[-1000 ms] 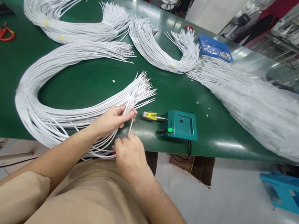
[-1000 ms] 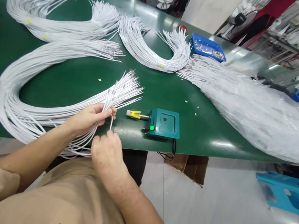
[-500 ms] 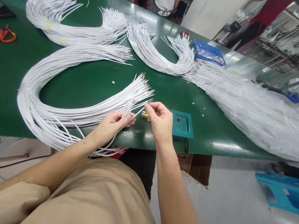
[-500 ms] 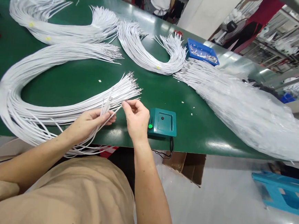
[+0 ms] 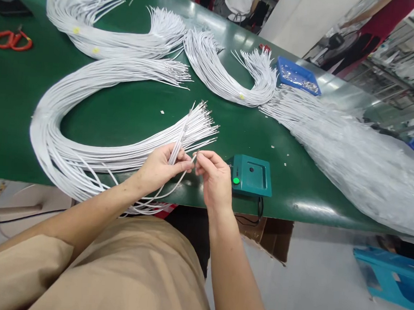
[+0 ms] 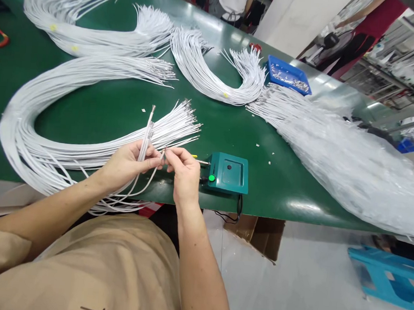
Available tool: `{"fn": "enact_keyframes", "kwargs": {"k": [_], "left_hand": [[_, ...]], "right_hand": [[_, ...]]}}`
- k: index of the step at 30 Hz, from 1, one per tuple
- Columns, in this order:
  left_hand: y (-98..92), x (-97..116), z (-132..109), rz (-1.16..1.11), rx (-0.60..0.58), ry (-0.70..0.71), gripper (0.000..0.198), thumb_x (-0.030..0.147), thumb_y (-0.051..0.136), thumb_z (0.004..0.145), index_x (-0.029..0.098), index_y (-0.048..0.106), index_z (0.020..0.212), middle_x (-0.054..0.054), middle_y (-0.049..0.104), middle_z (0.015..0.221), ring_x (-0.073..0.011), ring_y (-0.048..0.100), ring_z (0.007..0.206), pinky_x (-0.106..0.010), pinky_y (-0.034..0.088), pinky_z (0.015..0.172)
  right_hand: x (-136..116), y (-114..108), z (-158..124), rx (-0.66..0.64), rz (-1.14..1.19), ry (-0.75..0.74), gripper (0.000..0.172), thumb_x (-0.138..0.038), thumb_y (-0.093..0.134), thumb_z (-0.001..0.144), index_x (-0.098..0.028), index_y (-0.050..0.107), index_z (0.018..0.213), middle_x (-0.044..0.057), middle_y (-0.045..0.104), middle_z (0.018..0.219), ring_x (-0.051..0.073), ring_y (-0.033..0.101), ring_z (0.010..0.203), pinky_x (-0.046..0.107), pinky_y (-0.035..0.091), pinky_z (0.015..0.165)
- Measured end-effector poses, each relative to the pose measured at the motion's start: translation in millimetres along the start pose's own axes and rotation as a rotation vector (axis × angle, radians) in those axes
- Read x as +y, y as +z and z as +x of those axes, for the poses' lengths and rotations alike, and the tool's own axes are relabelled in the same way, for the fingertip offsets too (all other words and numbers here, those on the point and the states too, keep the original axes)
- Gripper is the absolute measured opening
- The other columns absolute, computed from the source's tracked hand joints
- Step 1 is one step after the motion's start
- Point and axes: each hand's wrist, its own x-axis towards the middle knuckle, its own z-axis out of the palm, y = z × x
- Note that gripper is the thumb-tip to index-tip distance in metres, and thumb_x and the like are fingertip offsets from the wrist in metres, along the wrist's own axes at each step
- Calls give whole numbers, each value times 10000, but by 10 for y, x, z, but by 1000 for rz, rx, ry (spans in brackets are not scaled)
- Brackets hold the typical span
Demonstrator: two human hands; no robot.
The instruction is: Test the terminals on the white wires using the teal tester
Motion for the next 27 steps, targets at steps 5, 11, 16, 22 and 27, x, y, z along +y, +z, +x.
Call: {"fn": "enact_keyframes", "kwargs": {"k": [5, 11, 16, 22, 27], "left_hand": [[-7, 17, -15, -29, -35, -5, 296, 260, 718, 708, 180, 435, 677, 16, 628, 679, -132, 605, 647, -274, 456, 651], [-24, -43, -27, 54, -46, -5, 248, 285, 705, 723, 172, 486, 701, 2, 635, 686, -148, 622, 673, -285, 467, 669], [-24, -46, -36, 10, -68, -8, 236, 284, 688, 744, 175, 482, 709, 3, 637, 697, -150, 635, 696, -293, 486, 703], [-29, -54, -21, 18, -52, 4, 214, 266, 678, 748, 171, 488, 722, -9, 645, 734, -149, 622, 713, -297, 481, 722], [-49, -63, -11, 87, -38, 26, 217, 253, 680, 736, 176, 478, 709, 0, 626, 726, -137, 579, 693, -280, 449, 698]], "right_hand": [[-3, 3, 40, -46, 125, 98, 166, -332, 634, 755, -171, 669, 772, -41, 513, 601, 79, 426, 532, 232, 364, 542], [-98, 34, 94, -76, 33, 104, 230, -407, 649, 746, -179, 677, 754, -48, 477, 594, 71, 386, 527, 221, 342, 528], [-58, 8, 100, -106, 134, 232, 231, -395, 709, 698, -169, 662, 702, -47, 481, 578, 67, 388, 515, 221, 362, 530], [21, -49, 32, -102, 300, 318, 199, -337, 742, 680, -166, 665, 748, -53, 491, 630, 49, 378, 522, 212, 387, 548], [35, -29, -13, -24, 202, 195, 210, -379, 709, 713, -175, 671, 749, -17, 578, 696, 79, 469, 577, 238, 423, 592]]}}
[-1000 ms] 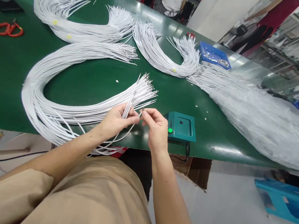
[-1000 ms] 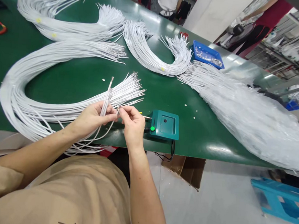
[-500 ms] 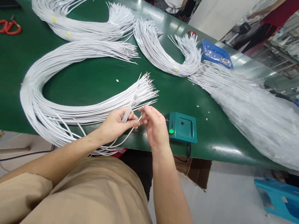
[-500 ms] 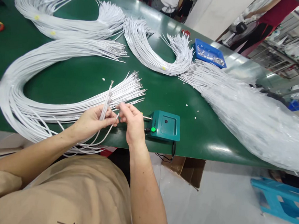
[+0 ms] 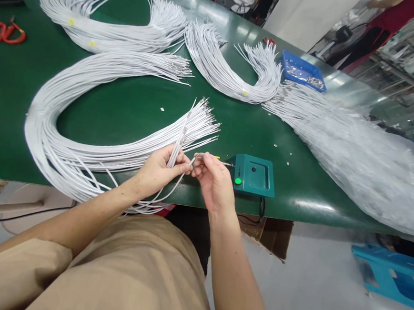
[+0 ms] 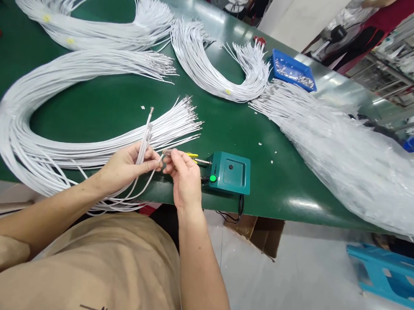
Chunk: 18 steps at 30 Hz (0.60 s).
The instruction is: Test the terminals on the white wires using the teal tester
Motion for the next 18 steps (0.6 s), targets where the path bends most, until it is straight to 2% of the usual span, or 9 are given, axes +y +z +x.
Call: {"fn": "enact_keyframes", "kwargs": {"k": [6, 10, 15, 18], "left_hand": [[-10, 20, -12, 34, 5, 3, 193, 264, 682, 734, 174, 511, 720, 6, 609, 718, -130, 557, 678, -264, 434, 678], [-23, -8, -15, 41, 16, 21, 188, 277, 687, 732, 169, 533, 743, -4, 611, 768, -127, 545, 685, -261, 431, 680], [-42, -14, -15, 106, 62, 46, 186, 268, 684, 730, 174, 525, 721, -10, 621, 777, -132, 536, 703, -262, 425, 696], [-50, 2, -18, 148, 70, 33, 177, 284, 683, 730, 171, 548, 722, -16, 624, 772, -137, 535, 694, -266, 419, 683]], "right_hand": [[5, 12, -9, 27, -140, -84, 171, -338, 709, 718, -172, 673, 740, -13, 610, 717, 85, 522, 617, 241, 445, 650], [6, 8, -10, 70, -296, -134, 178, -339, 683, 725, -174, 625, 690, -42, 566, 638, 77, 498, 574, 227, 438, 613], [11, -37, 5, -32, -204, 79, 190, -312, 657, 707, -178, 551, 622, -72, 436, 539, 66, 379, 476, 217, 411, 493], [-1, -50, 25, 24, -178, 32, 189, -358, 654, 726, -170, 640, 747, -36, 525, 642, 71, 436, 537, 211, 435, 536]]}}
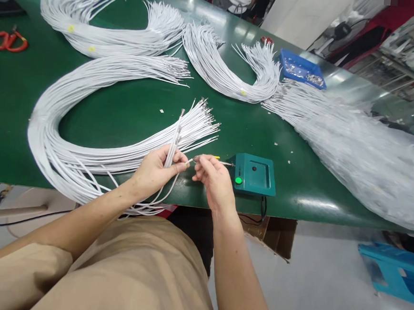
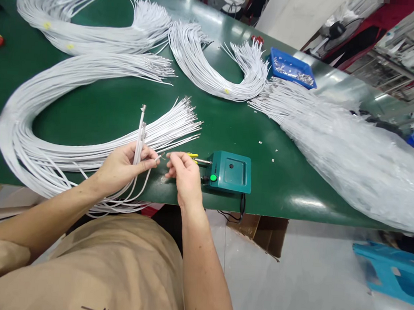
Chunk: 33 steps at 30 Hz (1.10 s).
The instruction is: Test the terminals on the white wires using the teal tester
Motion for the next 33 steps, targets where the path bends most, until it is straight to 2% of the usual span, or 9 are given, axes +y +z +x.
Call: {"fn": "enact_keyframes", "kwargs": {"k": [2, 4, 10, 21, 27, 30, 33], "left_hand": [[0, 9, -5, 2, -1, -16, 183, 300, 685, 727, 170, 556, 726, -17, 626, 764, -139, 535, 678, -269, 420, 672], [6, 14, -11, -5, -2, -20, 182, 308, 683, 726, 168, 567, 734, -14, 620, 744, -139, 535, 668, -269, 422, 665], [27, 36, -18, -7, 1, -32, 186, 292, 694, 706, 170, 554, 715, 2, 611, 692, -132, 539, 644, -263, 432, 651], [36, 55, -7, -20, -28, -77, 201, 246, 705, 663, 176, 523, 709, 0, 619, 710, -129, 536, 645, -262, 425, 633], [28, 17, 9, -52, -34, -86, 221, 252, 712, 671, 173, 512, 722, 6, 599, 729, -125, 527, 668, -260, 423, 659], [17, -34, 12, -95, -68, -60, 211, 253, 705, 701, 170, 524, 770, 9, 591, 763, -118, 528, 688, -252, 422, 678], [17, -70, 11, -182, -111, -31, 258, 242, 695, 730, 176, 576, 949, 23, 576, 756, -115, 536, 698, -244, 424, 699]], "right_hand": [[-23, 11, 10, 11, 24, -77, 255, -415, 628, 759, -180, 683, 842, -11, 575, 725, 82, 493, 616, 215, 455, 609], [-49, 36, 13, -18, 35, -120, 313, -472, 595, 786, -187, 702, 856, 9, 613, 780, 96, 529, 683, 227, 464, 669], [-48, 90, 5, -50, 26, -109, 422, -577, 571, 782, -181, 694, 704, 36, 668, 760, 136, 580, 706, 277, 482, 725], [-7, 68, 7, -24, 148, -36, 335, -494, 658, 743, -173, 703, 661, 32, 672, 762, 112, 562, 673, 258, 466, 704], [53, 17, 15, -51, 60, -95, 176, -364, 696, 741, -193, 726, 771, 3, 675, 803, 98, 547, 692, 256, 453, 751], [66, -11, 16, -41, -2, -157, 156, -337, 677, 760, -196, 731, 802, 7, 687, 844, 95, 531, 684, 253, 447, 744], [62, -18, 13, -19, -61, -191, 161, -327, 685, 746, -197, 738, 824, 12, 693, 836, 106, 535, 689, 262, 446, 747]]}}
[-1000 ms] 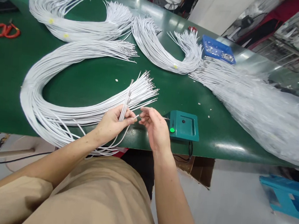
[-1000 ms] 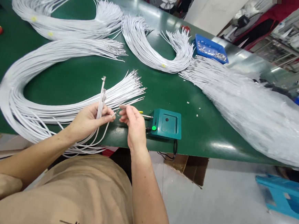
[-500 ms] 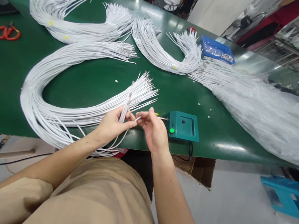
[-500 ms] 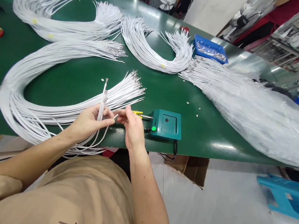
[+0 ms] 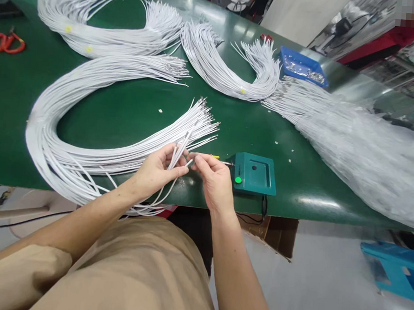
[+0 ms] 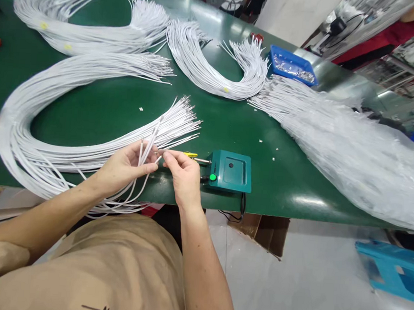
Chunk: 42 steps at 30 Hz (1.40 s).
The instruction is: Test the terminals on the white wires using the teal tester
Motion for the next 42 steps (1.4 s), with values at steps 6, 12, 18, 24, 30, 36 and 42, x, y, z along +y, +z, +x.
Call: {"fn": "enact_keyframes", "kwargs": {"k": [6, 12, 18, 24, 30, 36, 42], "left_hand": [[17, -12, 6, -88, -83, 3, 414, 228, 683, 762, 180, 604, 1165, -34, 638, 952, -175, 572, 974, -285, 408, 908], [-8, -40, 5, -105, -118, -32, 377, 235, 687, 766, 173, 613, 1131, -29, 613, 928, -150, 546, 873, -255, 417, 812], [-37, -46, -16, -186, -167, -129, 401, 251, 700, 767, 217, 569, 1144, 28, 508, 790, -83, 454, 677, -193, 359, 616], [-15, -22, -1, -222, -168, -145, 394, 229, 708, 758, 217, 575, 1129, 30, 511, 776, -78, 462, 669, -187, 363, 614], [-15, 1, 12, -192, -135, -137, 400, 231, 719, 737, 201, 598, 1118, 23, 543, 755, -94, 494, 671, -206, 389, 623], [-31, -34, 23, -12, -113, -57, 380, 240, 687, 770, 188, 609, 1138, 21, 529, 745, -96, 481, 671, -222, 395, 646], [-28, -53, 20, 10, -107, -57, 392, 243, 677, 774, 183, 596, 1153, 13, 543, 761, -104, 488, 682, -230, 401, 648]], "right_hand": [[9, 4, 9, 44, -47, 5, 95, -287, 700, 707, -204, 730, 742, -18, 676, 718, 114, 561, 679, 284, 441, 789], [40, 5, 3, 56, -85, 1, 78, -258, 664, 700, -195, 709, 693, 3, 699, 804, 147, 603, 763, 294, 453, 761], [6, -13, -15, 118, -170, 39, 84, -255, 658, 693, -176, 679, 675, -16, 621, 659, 110, 526, 625, 261, 437, 665], [-63, -35, 3, -41, -113, 37, 249, -427, 598, 793, -191, 680, 801, 10, 645, 789, 116, 545, 700, 256, 449, 701], [-53, -22, 17, -39, -81, 81, 213, -393, 672, 725, -181, 654, 717, -10, 611, 686, 108, 519, 641, 251, 422, 667], [-74, -4, 25, 35, -150, 51, 119, -284, 676, 685, -166, 666, 682, -34, 585, 612, 101, 497, 604, 240, 397, 651], [-27, -29, 10, 71, -299, -16, 113, -263, 619, 700, -168, 620, 638, -40, 559, 613, 104, 475, 604, 234, 377, 616]]}}
